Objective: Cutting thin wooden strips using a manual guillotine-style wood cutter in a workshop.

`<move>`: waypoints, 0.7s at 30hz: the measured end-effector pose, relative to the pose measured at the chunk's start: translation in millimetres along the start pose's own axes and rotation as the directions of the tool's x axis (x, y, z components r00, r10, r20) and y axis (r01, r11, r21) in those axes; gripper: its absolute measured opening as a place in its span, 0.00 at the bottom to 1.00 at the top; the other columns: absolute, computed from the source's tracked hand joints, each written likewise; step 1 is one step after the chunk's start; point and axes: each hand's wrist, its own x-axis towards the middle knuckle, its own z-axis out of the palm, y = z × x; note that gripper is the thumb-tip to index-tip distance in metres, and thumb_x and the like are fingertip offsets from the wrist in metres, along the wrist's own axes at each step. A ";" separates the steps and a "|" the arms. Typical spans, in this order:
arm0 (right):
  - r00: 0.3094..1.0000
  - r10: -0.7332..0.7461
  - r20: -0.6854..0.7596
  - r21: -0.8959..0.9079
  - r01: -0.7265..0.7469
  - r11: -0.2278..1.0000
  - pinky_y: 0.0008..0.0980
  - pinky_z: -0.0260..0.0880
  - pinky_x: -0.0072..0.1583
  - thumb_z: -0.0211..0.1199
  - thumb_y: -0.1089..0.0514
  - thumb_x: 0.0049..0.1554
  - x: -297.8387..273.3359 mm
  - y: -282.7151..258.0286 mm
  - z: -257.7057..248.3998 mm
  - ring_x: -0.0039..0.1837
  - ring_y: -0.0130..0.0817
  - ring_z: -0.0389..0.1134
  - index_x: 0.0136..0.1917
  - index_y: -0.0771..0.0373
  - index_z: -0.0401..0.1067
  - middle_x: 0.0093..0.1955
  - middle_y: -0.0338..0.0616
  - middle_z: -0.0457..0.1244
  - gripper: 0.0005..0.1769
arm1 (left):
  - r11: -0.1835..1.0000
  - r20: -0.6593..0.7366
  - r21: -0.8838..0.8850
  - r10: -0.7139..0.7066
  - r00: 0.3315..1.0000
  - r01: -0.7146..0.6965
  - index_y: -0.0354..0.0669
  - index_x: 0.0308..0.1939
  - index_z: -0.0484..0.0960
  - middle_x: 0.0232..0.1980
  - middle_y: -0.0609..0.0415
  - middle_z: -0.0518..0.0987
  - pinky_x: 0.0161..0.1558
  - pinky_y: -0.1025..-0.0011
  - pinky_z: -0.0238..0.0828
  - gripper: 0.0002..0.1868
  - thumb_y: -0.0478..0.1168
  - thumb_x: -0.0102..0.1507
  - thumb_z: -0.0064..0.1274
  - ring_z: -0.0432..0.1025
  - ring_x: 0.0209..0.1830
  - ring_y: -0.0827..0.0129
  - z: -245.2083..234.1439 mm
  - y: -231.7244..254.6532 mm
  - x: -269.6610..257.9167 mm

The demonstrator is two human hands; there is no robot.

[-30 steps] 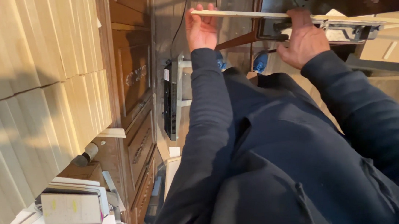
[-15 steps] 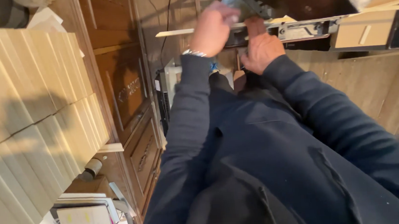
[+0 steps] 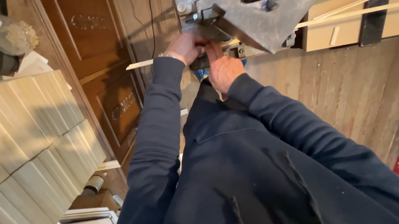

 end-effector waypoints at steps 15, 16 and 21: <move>0.911 0.320 -0.261 0.358 -0.217 0.908 0.42 0.71 0.43 0.67 0.54 0.61 -133.4 201.2 10.1 0.38 0.48 0.70 0.42 0.61 0.77 0.35 0.50 0.66 0.10 | 0.998 0.097 0.059 -0.021 0.995 0.015 0.43 0.49 0.88 0.46 0.41 0.85 0.51 0.58 0.75 0.17 0.36 0.57 0.54 0.80 0.48 0.47 -6.9 3.2 6.1; 0.832 0.461 -0.309 0.415 -0.318 0.852 0.40 0.72 0.45 0.66 0.56 0.61 -143.9 244.6 26.6 0.39 0.46 0.70 0.45 0.62 0.75 0.37 0.49 0.67 0.08 | 0.995 0.064 0.096 -0.033 0.997 0.027 0.42 0.50 0.87 0.47 0.39 0.84 0.50 0.57 0.74 0.17 0.40 0.59 0.58 0.78 0.48 0.45 -1.5 -0.3 8.1; 0.583 0.685 -0.437 0.470 -0.501 0.726 0.38 0.74 0.50 0.71 0.57 0.60 -170.0 382.7 69.0 0.45 0.43 0.73 0.50 0.64 0.71 0.42 0.48 0.69 0.11 | 0.972 0.066 -0.071 0.227 0.972 -0.222 0.37 0.51 0.83 0.53 0.41 0.83 0.54 0.58 0.72 0.15 0.41 0.64 0.55 0.78 0.53 0.48 16.0 -36.4 3.4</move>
